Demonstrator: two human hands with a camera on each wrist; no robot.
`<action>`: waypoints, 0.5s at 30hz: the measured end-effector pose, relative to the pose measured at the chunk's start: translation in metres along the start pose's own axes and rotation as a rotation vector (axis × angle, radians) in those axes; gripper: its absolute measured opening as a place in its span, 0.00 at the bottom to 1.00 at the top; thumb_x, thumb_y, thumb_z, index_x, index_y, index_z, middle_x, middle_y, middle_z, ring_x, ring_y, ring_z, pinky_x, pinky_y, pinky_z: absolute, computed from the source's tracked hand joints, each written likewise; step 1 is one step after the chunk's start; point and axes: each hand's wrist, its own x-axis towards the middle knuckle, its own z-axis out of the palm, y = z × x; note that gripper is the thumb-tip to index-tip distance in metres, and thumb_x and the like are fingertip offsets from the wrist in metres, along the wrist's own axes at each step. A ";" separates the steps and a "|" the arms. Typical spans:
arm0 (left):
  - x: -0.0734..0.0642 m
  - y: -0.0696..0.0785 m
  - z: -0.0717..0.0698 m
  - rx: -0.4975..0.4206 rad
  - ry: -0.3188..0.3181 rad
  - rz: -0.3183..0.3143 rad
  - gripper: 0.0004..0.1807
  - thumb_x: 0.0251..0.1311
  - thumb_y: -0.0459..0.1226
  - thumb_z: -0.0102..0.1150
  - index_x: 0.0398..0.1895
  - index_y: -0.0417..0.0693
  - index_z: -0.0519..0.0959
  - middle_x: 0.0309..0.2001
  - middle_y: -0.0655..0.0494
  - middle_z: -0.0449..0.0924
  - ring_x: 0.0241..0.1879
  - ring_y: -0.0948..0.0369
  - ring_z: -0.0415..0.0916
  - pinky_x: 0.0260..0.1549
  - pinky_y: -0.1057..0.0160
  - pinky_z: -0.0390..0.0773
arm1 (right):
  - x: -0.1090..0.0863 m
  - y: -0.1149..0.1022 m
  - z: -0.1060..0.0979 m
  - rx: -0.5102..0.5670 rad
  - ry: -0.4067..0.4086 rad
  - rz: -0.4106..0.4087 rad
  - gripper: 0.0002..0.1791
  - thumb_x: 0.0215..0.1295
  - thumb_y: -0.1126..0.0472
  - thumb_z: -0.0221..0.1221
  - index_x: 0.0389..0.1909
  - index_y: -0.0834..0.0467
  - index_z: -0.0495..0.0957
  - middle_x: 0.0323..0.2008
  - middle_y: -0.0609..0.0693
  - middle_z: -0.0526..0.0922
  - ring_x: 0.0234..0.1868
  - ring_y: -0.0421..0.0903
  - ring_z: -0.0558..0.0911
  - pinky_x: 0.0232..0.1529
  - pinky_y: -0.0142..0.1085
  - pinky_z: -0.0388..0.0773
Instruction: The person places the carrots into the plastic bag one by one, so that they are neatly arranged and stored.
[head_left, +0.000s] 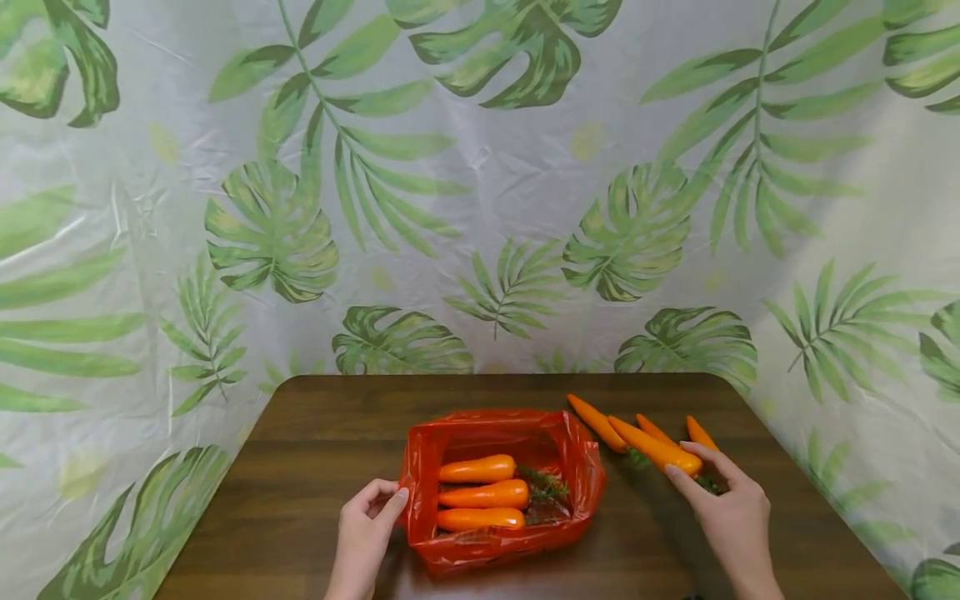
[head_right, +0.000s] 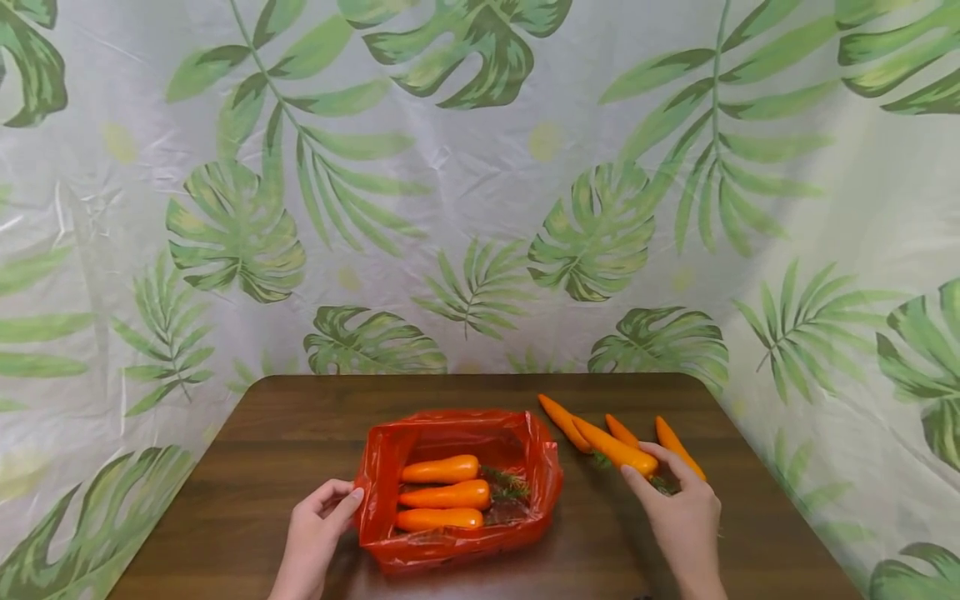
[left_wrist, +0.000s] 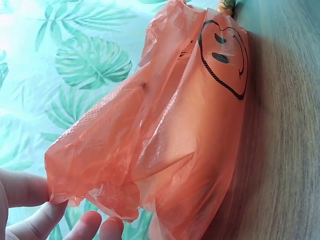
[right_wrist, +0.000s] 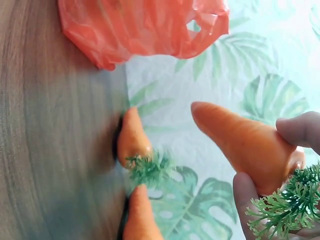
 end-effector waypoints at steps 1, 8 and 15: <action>0.000 0.000 0.000 -0.004 0.002 0.000 0.10 0.64 0.33 0.66 0.40 0.31 0.81 0.37 0.46 0.83 0.34 0.59 0.81 0.34 0.62 0.83 | 0.000 -0.001 0.000 -0.001 0.001 -0.003 0.24 0.53 0.46 0.76 0.53 0.42 0.85 0.41 0.43 0.87 0.33 0.38 0.79 0.23 0.30 0.74; 0.001 -0.002 -0.003 -0.021 -0.013 -0.006 0.10 0.64 0.33 0.66 0.40 0.32 0.81 0.37 0.45 0.82 0.33 0.58 0.81 0.35 0.61 0.83 | 0.002 -0.014 0.001 -0.025 -0.011 -0.043 0.23 0.55 0.44 0.74 0.53 0.39 0.85 0.45 0.45 0.87 0.42 0.36 0.79 0.36 0.23 0.73; 0.002 -0.001 -0.004 -0.001 -0.015 -0.013 0.11 0.65 0.36 0.66 0.40 0.33 0.81 0.37 0.47 0.83 0.34 0.58 0.80 0.35 0.62 0.83 | 0.005 -0.031 0.002 0.015 -0.049 -0.049 0.24 0.56 0.45 0.73 0.55 0.42 0.84 0.53 0.49 0.84 0.46 0.31 0.79 0.36 0.22 0.76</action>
